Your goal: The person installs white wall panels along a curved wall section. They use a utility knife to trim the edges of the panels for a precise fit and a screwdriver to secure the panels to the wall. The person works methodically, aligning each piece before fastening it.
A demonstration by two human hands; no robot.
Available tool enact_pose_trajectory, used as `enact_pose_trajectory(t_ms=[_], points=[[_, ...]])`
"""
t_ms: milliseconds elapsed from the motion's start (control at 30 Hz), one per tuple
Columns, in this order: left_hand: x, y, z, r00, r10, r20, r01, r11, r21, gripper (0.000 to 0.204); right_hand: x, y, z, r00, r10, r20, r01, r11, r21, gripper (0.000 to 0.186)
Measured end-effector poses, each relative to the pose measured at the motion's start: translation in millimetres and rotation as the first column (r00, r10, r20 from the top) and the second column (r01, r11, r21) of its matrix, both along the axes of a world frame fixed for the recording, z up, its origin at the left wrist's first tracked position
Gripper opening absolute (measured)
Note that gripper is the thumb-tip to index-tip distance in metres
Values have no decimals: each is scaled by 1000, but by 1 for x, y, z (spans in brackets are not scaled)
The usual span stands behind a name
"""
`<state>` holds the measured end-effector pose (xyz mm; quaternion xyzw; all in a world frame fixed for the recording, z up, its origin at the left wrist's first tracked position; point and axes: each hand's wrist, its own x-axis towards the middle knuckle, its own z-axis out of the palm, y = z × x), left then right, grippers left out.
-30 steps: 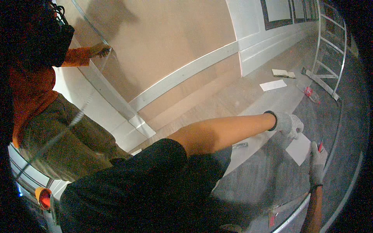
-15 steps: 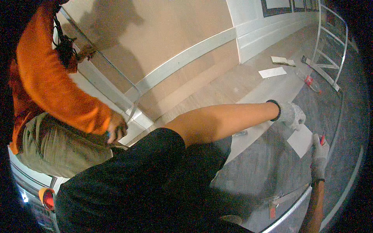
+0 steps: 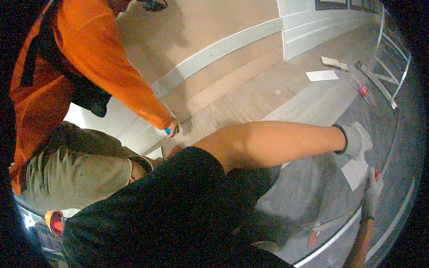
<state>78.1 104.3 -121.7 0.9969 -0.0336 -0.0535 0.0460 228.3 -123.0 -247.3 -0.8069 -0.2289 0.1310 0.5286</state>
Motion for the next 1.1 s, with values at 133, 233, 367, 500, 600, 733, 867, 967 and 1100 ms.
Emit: enact_pose_trajectory(t_ms=[133, 233, 367, 500, 600, 733, 867, 967, 1100], points=[[2, -20, -3, 996, -73, 56, 73, 997, 7, 36, 20, -11, -22, 999, 43, -2, -43, 999, 12, 32], [15, -47, 1, 981, -169, 93, 175, 982, -68, 36, 83, -52, -60, 999, 17, 48, -14, 998, -65, 30], [25, -73, 2, 970, -210, 122, 221, 972, -79, 38, 94, -75, -80, 998, -68, 6, 68, 997, -42, 26], [20, -87, -16, 956, -283, 79, 287, 957, -50, 36, 68, -74, -81, 993, -83, -83, 79, 996, -50, 25], [34, -94, -28, 953, -295, 71, 302, 946, -115, 39, 68, -76, -66, 994, -88, -69, 84, 995, -61, 25], [35, -98, -27, 943, -288, 165, 307, 946, -106, 41, 72, -84, -55, 993, -102, -63, 97, 993, -71, 24], [29, -94, -21, 951, -266, 158, 284, 953, -108, 33, 72, -77, -49, 995, -84, -61, 79, 994, -76, 24], [31, -96, -25, 958, -246, 150, 261, 961, -93, 34, 71, -70, -44, 996, -66, -62, 61, 995, -80, 24], [15, -99, -6, 943, -308, 125, 317, 947, -59, 34, 63, -79, -36, 994, -83, -66, 78, 994, -81, 24]])
